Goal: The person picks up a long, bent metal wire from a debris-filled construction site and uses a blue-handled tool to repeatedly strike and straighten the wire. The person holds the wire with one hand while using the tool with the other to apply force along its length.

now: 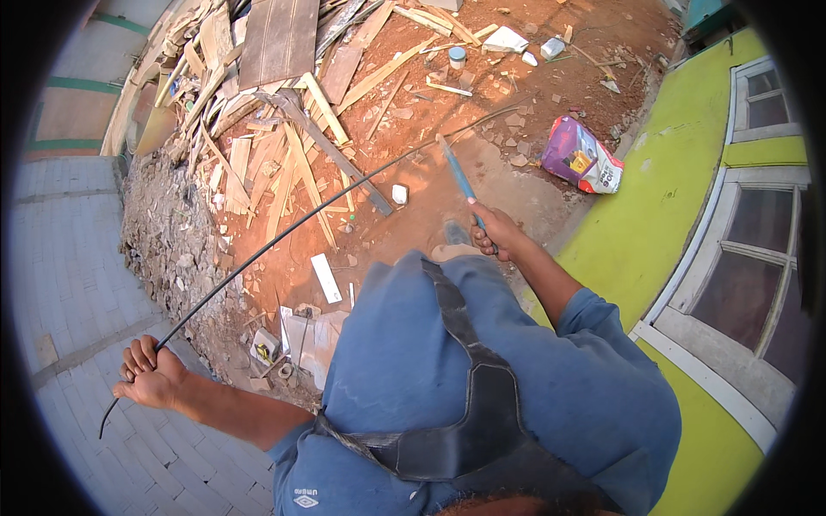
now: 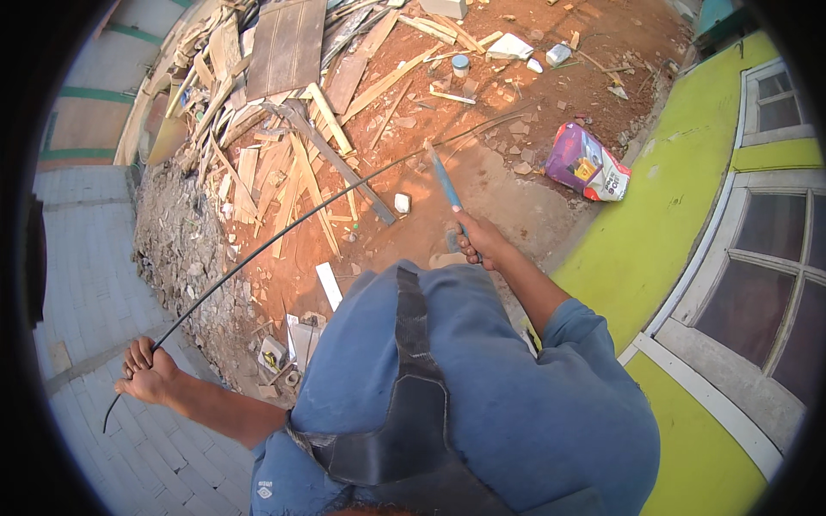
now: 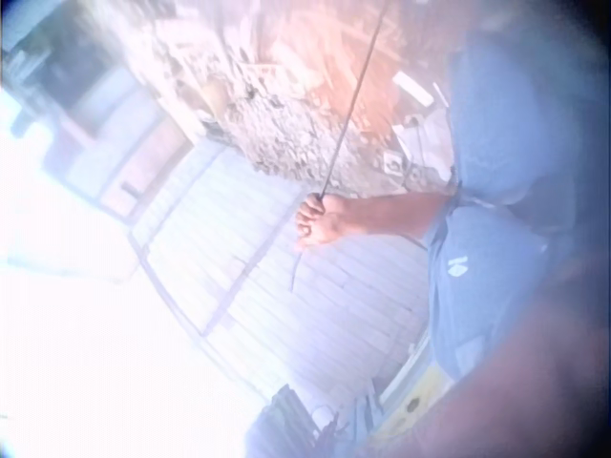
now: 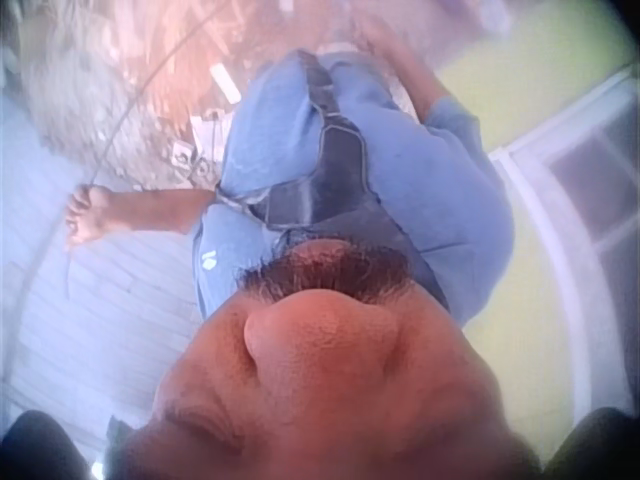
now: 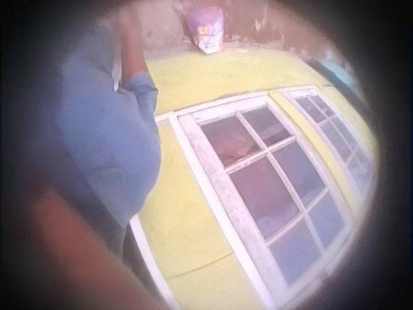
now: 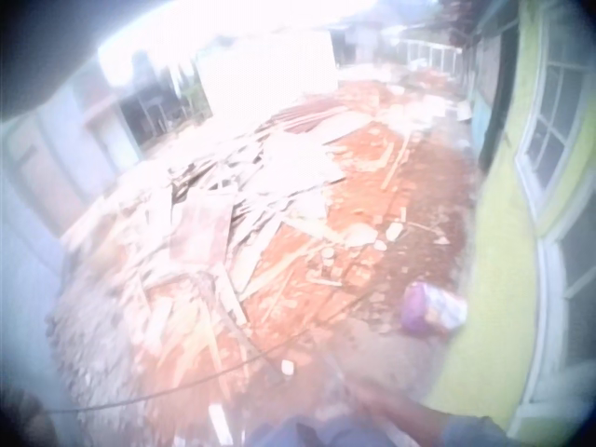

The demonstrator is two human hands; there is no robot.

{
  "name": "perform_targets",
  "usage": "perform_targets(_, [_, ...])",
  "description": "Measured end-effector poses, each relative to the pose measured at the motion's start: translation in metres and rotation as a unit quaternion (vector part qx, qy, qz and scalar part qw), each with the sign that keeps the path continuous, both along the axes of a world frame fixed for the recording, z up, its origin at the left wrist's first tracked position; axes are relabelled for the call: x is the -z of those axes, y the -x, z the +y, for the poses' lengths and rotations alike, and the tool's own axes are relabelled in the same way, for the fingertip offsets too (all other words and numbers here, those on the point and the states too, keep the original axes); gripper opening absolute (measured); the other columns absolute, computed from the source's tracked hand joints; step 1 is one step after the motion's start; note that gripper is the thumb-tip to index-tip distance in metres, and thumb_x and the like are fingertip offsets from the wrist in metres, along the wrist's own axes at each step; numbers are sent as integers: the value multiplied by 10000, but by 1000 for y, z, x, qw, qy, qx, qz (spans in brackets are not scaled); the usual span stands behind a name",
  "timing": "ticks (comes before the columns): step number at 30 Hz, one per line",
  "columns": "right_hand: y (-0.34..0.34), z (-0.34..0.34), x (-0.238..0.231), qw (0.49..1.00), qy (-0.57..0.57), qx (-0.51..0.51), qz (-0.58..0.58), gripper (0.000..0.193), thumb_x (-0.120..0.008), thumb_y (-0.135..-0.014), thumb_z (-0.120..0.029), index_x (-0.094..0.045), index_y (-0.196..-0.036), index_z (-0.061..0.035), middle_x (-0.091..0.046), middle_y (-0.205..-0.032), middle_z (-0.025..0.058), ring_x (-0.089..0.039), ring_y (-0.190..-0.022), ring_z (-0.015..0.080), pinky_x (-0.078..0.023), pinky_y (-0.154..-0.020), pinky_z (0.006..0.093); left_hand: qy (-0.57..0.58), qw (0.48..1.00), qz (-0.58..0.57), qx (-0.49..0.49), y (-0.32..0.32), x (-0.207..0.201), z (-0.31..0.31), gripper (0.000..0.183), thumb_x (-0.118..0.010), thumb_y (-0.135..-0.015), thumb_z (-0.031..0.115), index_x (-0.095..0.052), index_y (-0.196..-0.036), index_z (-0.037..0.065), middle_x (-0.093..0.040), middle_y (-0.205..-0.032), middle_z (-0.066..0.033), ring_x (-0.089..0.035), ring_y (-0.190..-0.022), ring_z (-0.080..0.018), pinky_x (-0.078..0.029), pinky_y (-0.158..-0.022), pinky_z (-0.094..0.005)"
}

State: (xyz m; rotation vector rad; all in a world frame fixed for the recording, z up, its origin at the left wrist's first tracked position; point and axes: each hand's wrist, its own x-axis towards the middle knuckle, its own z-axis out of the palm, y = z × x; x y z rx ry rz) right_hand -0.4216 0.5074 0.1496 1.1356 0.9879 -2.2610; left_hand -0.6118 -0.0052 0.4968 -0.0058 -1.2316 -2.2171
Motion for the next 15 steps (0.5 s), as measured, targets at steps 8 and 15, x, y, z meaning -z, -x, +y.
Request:
perform_targets(8, [3, 18, 64, 993, -96, 61, -16, 464, -596, -1027, -586, -504, -924, -143, -442, -612, -44, -381, -460, 82, -299, -420, 277, -19, 987, -126, -94, 8, -3, -6, 662, -342, -1092, 652, -404, -698, 123, -314, -624, -7, -274, -531, -159, -308, -533, -314])
perform_targets(15, [-5, 44, 106, 983, -103, 142, -57, 447, -628, -1010, -568, -522, -870, -157, -463, -599, -35, -403, -451, 101, -339, -424, 277, -57, 985, -150, -64, 0, -17, -8, 642, -404, -1101, 592, -416, -678, 108, -292, -618, -9, -264, -549, -159, -314, -575, -328])
